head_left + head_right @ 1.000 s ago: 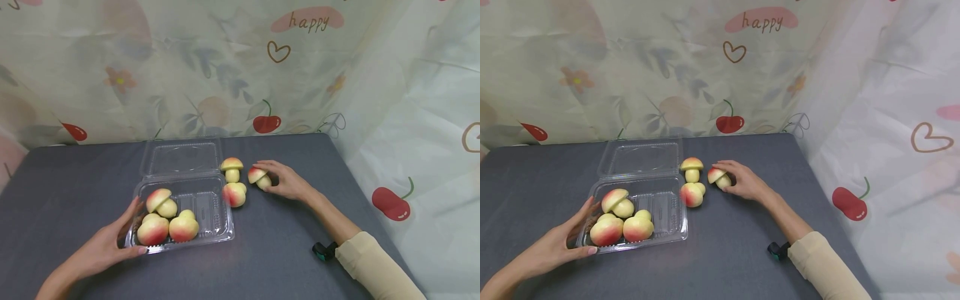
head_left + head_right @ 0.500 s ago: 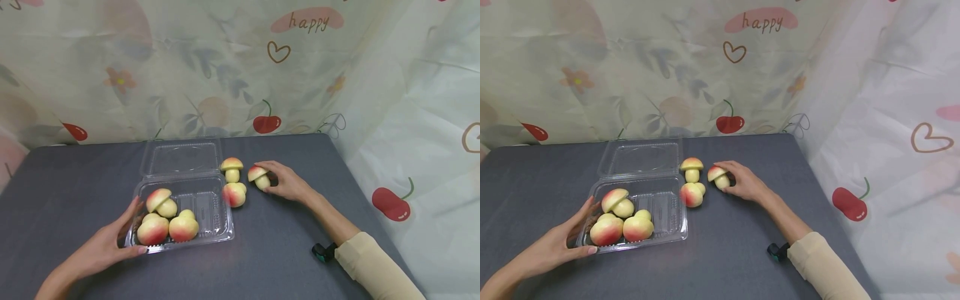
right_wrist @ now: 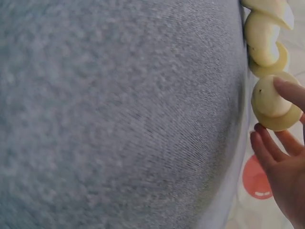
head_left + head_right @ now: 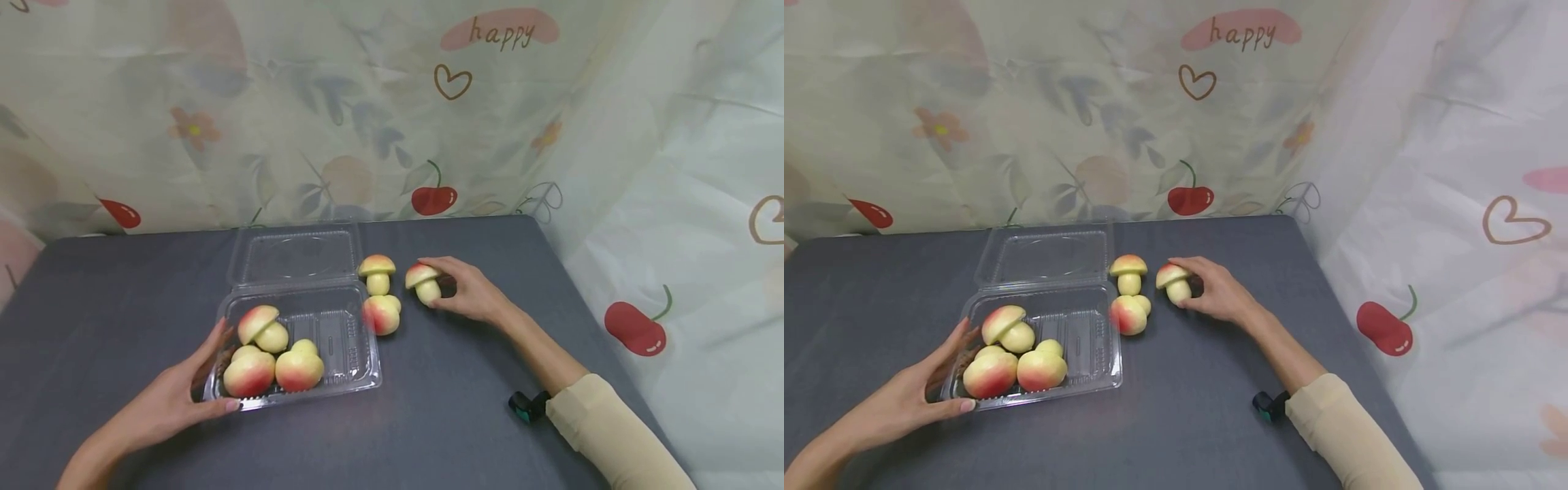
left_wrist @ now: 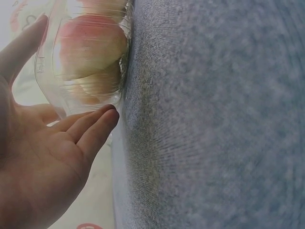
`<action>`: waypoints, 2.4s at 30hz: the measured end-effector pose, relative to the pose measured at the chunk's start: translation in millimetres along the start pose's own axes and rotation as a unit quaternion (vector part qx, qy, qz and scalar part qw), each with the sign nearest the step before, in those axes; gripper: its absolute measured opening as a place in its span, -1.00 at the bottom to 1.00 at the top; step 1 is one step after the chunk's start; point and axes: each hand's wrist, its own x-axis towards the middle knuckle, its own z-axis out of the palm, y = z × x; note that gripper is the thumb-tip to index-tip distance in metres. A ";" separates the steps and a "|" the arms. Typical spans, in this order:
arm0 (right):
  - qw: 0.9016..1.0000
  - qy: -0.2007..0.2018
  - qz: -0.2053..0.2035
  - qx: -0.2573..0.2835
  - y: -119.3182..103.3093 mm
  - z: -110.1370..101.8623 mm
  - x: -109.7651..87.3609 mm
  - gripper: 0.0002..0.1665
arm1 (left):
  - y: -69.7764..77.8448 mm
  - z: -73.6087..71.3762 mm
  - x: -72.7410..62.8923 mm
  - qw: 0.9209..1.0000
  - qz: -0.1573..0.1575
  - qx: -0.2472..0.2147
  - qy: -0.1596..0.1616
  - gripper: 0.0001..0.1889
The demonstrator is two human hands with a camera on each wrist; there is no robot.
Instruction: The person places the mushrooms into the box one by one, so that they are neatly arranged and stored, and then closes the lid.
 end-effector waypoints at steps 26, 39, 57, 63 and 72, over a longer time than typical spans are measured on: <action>0.995 0.069 -0.060 0.046 -32.9 -14.1 7.5 -0.10 | 3.2 -1.3 1.4 1.000 -0.013 0.006 -0.002 0.25; 0.992 0.069 -0.090 0.052 -67.6 -14.3 13.3 -0.17 | 2.5 0.6 0.1 1.000 -0.012 -0.003 -0.002 0.24; 0.987 0.048 -0.142 0.055 -53.0 11.0 36.2 -0.07 | 3.2 0.9 1.0 1.000 -0.005 -0.014 0.002 0.26; 0.986 0.045 -0.156 0.042 -59.1 14.4 41.0 -0.10 | 2.9 1.4 0.9 1.000 -0.001 -0.020 0.002 0.24; 0.981 0.048 -0.185 0.045 -67.5 24.3 50.3 -0.09 | 2.5 0.9 1.0 1.000 -0.006 -0.007 0.000 0.25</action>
